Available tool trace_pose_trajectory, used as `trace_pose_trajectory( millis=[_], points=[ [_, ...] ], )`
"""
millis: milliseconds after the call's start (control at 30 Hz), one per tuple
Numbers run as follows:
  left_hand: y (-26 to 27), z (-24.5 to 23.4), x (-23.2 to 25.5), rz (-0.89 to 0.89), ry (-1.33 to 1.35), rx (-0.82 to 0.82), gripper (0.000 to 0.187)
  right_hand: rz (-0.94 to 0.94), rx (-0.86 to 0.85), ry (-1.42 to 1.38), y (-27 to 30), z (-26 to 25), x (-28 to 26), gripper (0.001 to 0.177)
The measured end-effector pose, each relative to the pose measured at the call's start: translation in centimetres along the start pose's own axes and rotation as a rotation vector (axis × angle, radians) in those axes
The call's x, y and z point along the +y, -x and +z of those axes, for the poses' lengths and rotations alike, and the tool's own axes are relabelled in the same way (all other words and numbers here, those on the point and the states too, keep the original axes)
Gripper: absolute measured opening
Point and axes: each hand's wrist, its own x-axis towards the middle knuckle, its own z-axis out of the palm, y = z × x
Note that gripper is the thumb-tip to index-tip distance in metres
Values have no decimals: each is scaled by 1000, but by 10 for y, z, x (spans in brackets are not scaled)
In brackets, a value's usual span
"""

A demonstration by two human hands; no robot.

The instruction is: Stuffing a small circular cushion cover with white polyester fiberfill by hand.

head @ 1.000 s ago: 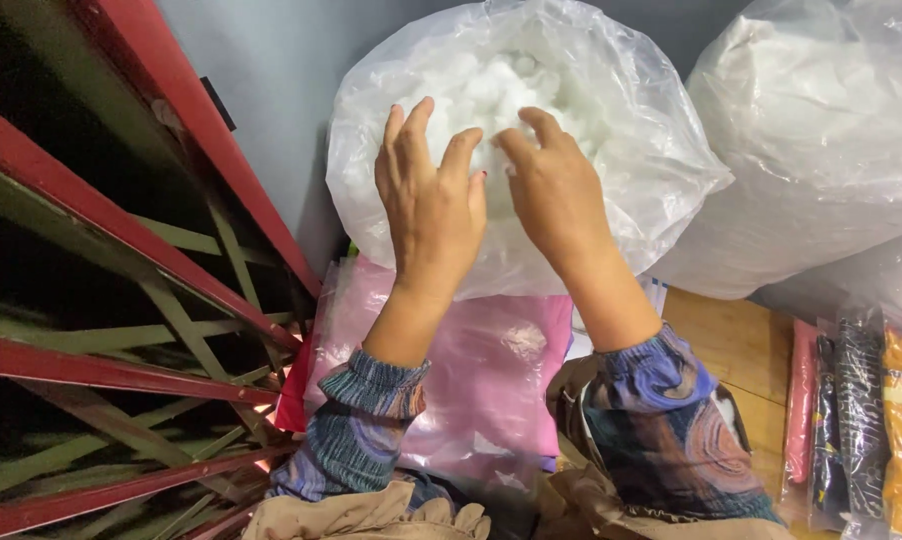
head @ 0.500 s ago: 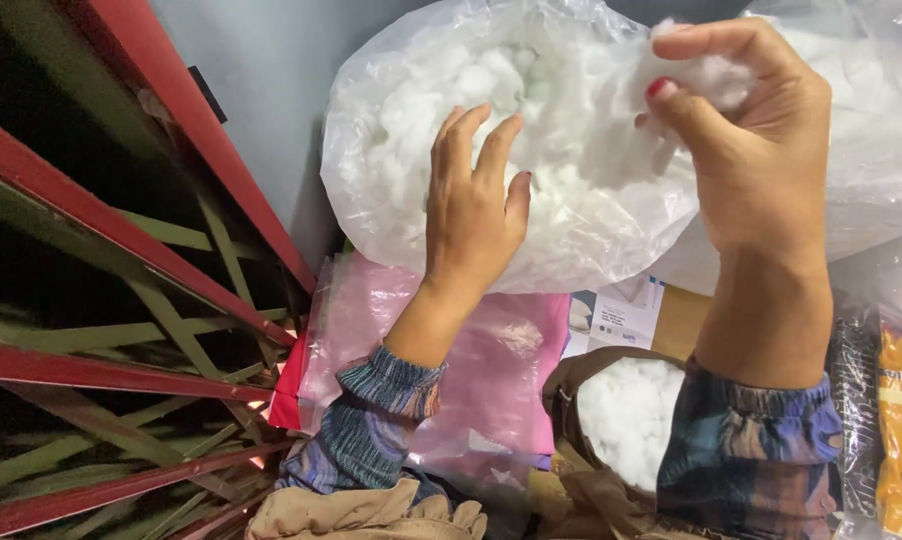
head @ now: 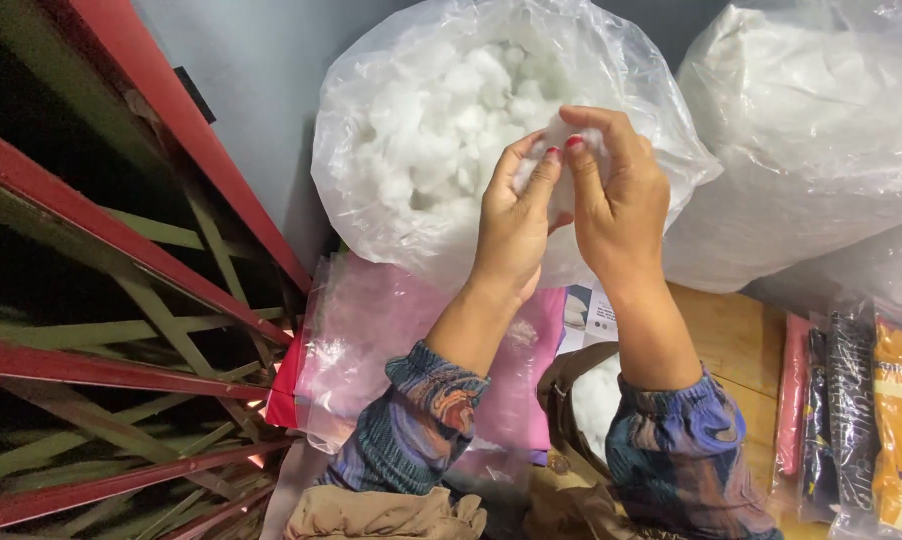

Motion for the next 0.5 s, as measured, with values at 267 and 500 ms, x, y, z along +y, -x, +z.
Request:
trace_pose_trajectory(
  millis=[267,500],
  points=[
    [28,10,-13,162,-185,-37,15,109,-38,-129,23,-51,-18,24],
    [70,20,-52,-18,-151,-198,24,459,224,-527,97,-111,-18,30]
  ],
)
